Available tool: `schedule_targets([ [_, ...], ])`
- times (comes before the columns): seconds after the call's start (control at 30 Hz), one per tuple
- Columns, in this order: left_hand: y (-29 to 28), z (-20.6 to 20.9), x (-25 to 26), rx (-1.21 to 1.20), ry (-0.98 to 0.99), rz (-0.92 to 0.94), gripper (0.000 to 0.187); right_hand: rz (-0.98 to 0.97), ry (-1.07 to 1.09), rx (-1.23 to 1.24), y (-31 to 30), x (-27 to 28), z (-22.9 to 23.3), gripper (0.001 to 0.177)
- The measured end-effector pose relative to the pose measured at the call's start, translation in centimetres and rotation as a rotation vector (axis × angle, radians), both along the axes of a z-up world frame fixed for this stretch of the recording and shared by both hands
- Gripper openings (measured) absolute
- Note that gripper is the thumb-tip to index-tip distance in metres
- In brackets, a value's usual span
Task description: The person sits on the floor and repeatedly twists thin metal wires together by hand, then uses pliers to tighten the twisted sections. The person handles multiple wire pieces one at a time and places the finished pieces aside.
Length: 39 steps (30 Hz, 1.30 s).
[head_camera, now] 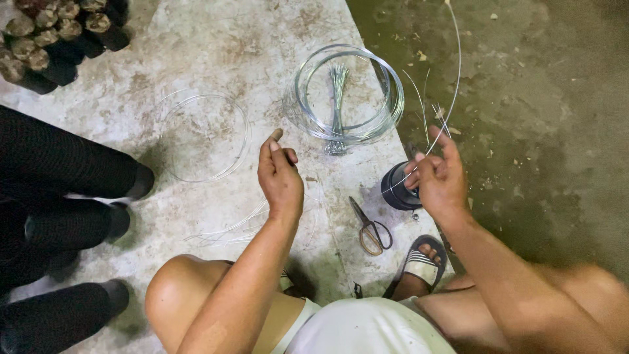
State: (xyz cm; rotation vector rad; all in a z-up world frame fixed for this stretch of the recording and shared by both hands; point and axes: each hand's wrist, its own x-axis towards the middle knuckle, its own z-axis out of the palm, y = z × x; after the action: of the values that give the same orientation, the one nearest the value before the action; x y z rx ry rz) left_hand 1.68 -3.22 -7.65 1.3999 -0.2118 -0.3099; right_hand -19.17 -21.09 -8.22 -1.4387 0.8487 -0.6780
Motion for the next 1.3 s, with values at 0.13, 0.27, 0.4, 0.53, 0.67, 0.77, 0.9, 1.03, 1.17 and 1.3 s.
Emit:
schedule_targets([
  [0.13,-0.2,-1.7,0.5,-0.114,-0.082,0.070,0.038,-0.105,-0.175,-0.023,-2.1,-0.3,-0.1,0.045],
  [0.27,-0.2,-2.8,1.1,-0.125,-0.037,0.086,0.032,-0.273,-0.237,0.056,-5.8,-1.2,0.4,0.041],
  [0.4,-0.6,-2.4,1.3,-0.188,0.035,0.081,0.024,-0.249,-0.134,-0.107,-5.7,-1.1,0.5,0.042],
  [0.53,-0.4,-1.1,0.2,0.038,0.096,-0.031,0.029,0.220,0.141,-0.353,-1.5,-0.8,1.9,0.039],
  [0.67,-1.3,-0.5,-0.7,-0.111,0.075,-0.139,0.031,0.460,0.478,-0.340,3.7,-0.7,2.9,0.041],
  [0.77,-1.9,-0.6,-1.1,-0.213,0.041,-0.163,0.031,0.497,0.540,-0.367,5.8,-0.2,2.3,0.033],
  [0.9,-2.0,-0.3,-2.0,-0.177,-0.017,-0.179,0.030,0.663,0.434,-0.247,6.4,-0.2,0.9,0.030],
  [1.03,-2.1,0.4,-3.3,-0.140,0.101,-0.249,0.029,0.972,0.444,0.163,6.9,-0.5,-0.4,0.031],
  [1.17,-2.0,1.0,-4.0,0.056,0.047,-0.251,0.029,1.084,0.574,0.275,7.1,-0.4,-0.8,0.032],
  [1.3,-2.0,1.0,-4.0,0.053,-0.042,-0.272,0.027,1.011,0.489,-0.213,6.4,-0.1,0.2,0.029],
])
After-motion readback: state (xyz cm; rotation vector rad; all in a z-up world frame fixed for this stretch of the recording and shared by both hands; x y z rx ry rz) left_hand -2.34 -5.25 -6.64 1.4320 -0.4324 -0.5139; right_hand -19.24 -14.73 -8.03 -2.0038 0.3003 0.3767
